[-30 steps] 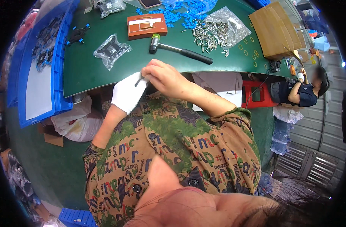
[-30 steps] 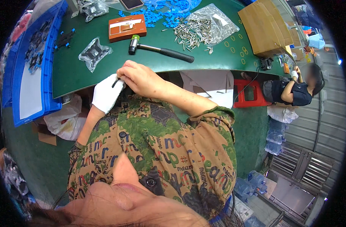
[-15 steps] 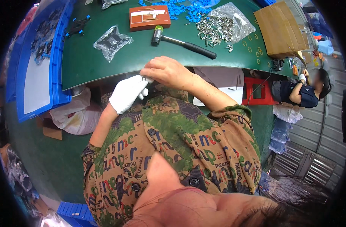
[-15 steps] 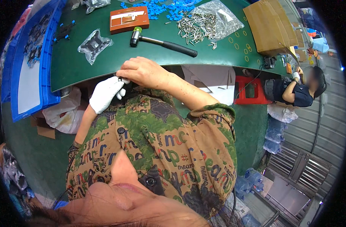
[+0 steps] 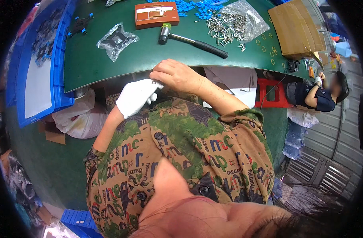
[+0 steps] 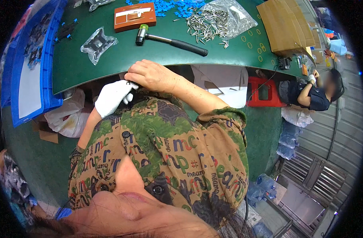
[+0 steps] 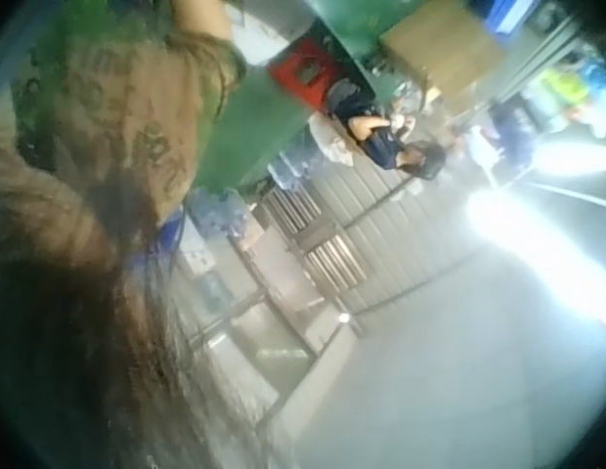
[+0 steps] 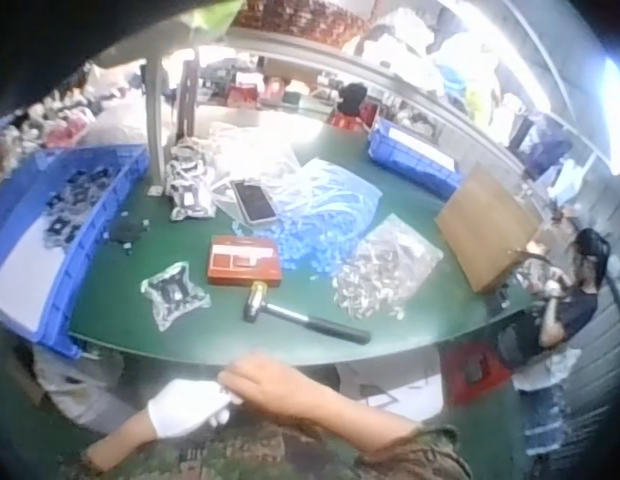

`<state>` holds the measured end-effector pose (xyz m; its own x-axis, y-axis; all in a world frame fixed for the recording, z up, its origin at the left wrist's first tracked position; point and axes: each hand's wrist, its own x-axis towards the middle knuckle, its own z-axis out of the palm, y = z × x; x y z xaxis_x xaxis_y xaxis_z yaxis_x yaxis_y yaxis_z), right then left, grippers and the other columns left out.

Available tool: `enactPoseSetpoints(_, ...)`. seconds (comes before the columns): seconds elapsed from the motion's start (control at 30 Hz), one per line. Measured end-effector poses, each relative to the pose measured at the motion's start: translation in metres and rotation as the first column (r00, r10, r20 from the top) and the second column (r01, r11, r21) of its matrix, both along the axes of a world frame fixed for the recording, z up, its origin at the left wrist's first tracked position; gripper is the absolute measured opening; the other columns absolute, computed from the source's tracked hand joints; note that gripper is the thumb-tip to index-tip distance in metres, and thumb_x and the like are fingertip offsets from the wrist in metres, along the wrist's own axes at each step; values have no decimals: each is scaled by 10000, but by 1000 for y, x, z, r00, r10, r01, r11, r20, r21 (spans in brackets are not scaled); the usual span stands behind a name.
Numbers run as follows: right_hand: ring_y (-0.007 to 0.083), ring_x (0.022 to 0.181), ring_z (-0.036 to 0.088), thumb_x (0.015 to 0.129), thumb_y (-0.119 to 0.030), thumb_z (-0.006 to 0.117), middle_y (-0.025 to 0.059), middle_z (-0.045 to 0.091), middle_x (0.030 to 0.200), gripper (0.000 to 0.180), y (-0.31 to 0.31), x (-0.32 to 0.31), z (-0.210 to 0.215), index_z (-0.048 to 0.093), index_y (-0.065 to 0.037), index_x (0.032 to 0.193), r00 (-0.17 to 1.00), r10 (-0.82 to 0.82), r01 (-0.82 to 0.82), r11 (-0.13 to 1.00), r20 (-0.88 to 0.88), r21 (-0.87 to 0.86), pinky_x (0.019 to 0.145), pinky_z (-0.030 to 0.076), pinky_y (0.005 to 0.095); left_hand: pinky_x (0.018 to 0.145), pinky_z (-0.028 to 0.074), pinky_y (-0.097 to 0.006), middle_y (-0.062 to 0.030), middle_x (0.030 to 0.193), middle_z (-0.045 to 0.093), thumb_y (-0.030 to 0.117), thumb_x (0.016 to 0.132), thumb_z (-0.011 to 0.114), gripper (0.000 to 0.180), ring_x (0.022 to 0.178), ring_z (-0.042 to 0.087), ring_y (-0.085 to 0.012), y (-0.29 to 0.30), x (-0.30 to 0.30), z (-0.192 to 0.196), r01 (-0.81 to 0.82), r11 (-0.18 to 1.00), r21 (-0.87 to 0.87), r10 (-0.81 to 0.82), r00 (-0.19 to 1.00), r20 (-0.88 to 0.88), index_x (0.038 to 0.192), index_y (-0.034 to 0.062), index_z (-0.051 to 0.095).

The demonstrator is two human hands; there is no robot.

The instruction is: The person assembles small black plastic components by inserting metal pins and blue plastic caps. They use a hammer to secure the pins into the components on a green workbench. The person handles the parts one at a time, placing the finished units into a blue bin.

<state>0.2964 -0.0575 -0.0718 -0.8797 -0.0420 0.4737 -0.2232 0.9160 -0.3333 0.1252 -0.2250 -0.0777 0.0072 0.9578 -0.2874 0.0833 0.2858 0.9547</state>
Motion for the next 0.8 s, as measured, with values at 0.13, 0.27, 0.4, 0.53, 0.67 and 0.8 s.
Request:
enactPoseSetpoints(0.13, 239, 980, 622, 845, -114, 646, 56, 621, 1044, 296, 2, 1, -1, 640, -84, 1140, 1000, 19, -18, 1000, -9, 22, 846, 501, 369, 612, 508, -249, -10, 748, 681, 287, 1065, 546, 313, 628, 607, -89, 1, 3, -1, 4, 1000, 4, -4, 997, -73, 1153, 67, 750)
enactPoseSetpoints(0.27, 233, 942, 642, 858, -157, 644, 45, 635, 1012, 285, 13, -1, 9, 654, -106, 1138, 999, 31, -26, 993, -39, 117, 824, 508, 375, 593, 494, -239, -6, 722, 673, 281, 1050, 585, 279, 605, 594, -69, 1, 6, 1, -83, 997, -7, 83, 996, -43, 1101, 72, 763)
enactPoseSetpoints(0.4, 297, 880, 665, 857, -118, 675, 77, 665, 955, 206, 84, 0, 31, 681, -111, 1063, 948, -316, 311, 902, -32, 299, 752, 527, 425, 583, 477, -223, 5, 709, 662, 261, 1051, 605, 264, 599, 573, -50, 2, 6, -3, -159, 987, 10, 159, 987, 40, 1087, 57, 768)
enactPoseSetpoints(0.53, 363, 952, 685, 964, -247, 643, 119, 706, 992, 187, 187, 11, 23, 765, -119, 1027, 694, -719, 686, 679, 45, 262, 802, 554, 484, 584, 472, -219, 4, 715, 661, 260, 1053, 609, 265, 602, 573, -46, 3, 5, 0, -151, 988, 30, 150, 988, 47, 1094, 53, 769)
enactPoseSetpoints(0.67, 331, 1022, 684, 983, -321, 610, 100, 704, 1034, 232, 220, 0, 14, 781, -182, 1056, 569, -795, 699, 602, 208, 387, 843, 531, 507, 584, 477, -222, -6, 731, 669, 241, 1055, 605, 260, 605, 579, -55, 2, 5, -1, -161, 987, 11, 161, 985, 56, 1098, 38, 760)
enactPoseSetpoints(0.8, 310, 1091, 666, 986, -312, 605, 73, 692, 1070, 222, 218, -9, 10, 783, -243, 1100, 644, -720, 551, 672, 261, 495, 865, 519, 508, 582, 480, -224, -22, 747, 676, 204, 1059, 594, 249, 609, 583, -67, 2, 5, 5, -163, 987, 8, 163, 986, 34, 1101, 10, 745)
